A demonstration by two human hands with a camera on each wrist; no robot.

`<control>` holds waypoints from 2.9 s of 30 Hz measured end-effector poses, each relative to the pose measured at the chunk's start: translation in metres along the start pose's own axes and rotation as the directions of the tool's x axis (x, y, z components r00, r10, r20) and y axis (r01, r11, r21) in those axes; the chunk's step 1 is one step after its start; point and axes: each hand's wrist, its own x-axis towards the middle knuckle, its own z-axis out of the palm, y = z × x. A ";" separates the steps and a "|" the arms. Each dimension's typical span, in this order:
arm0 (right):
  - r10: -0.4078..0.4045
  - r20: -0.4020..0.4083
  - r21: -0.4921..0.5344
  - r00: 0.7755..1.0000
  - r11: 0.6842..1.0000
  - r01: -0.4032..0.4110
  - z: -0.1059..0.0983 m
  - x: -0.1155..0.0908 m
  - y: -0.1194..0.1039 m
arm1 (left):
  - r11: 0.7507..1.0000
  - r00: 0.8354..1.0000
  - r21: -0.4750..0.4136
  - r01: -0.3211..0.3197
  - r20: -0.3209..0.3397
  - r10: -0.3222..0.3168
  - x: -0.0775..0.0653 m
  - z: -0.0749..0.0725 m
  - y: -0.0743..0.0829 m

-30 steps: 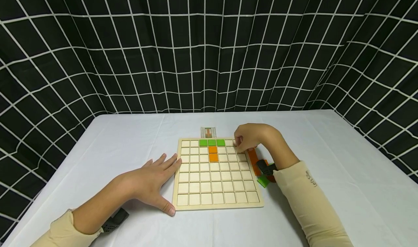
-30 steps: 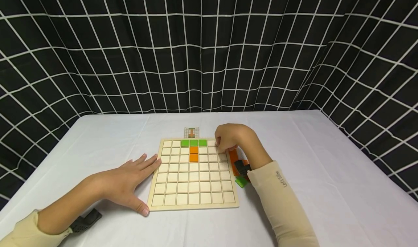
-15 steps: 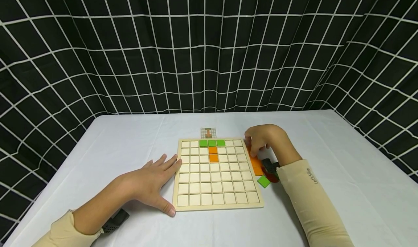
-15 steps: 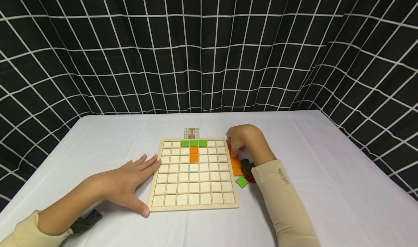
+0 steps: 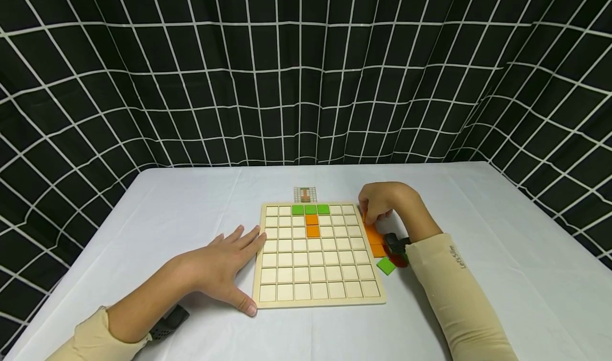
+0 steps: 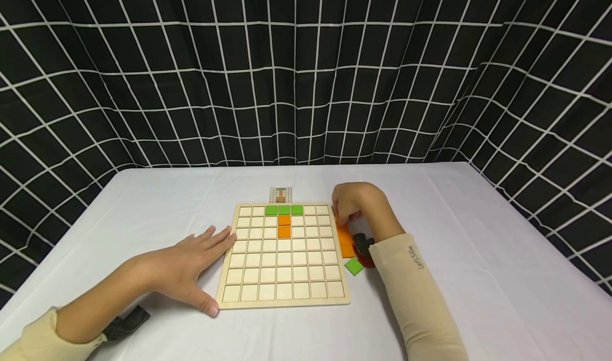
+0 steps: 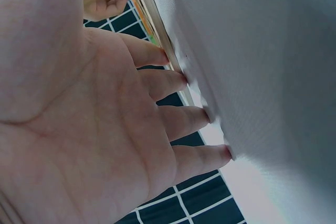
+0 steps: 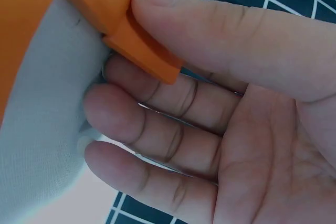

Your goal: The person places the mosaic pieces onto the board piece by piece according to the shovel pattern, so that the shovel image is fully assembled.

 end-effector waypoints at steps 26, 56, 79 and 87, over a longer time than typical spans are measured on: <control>-0.055 -0.023 0.006 0.998 0.998 0.055 -0.008 -0.009 0.001 | 1.000 1.000 -0.004 -0.018 -0.008 0.018 -0.001 0.000 -0.001; -0.147 0.007 0.043 0.989 0.988 0.147 0.004 -0.007 -0.023 | 1.000 1.000 -0.011 -0.022 -0.004 0.022 -0.002 0.000 0.000; -0.303 0.023 0.023 0.953 0.953 0.302 0.012 -0.005 -0.046 | 1.000 1.000 -0.013 -0.018 -0.006 0.018 -0.002 -0.001 0.000; -0.437 0.006 0.023 0.899 0.899 0.437 0.017 -0.005 -0.060 | 1.000 1.000 0.001 -0.016 -0.005 0.016 -0.002 0.000 -0.002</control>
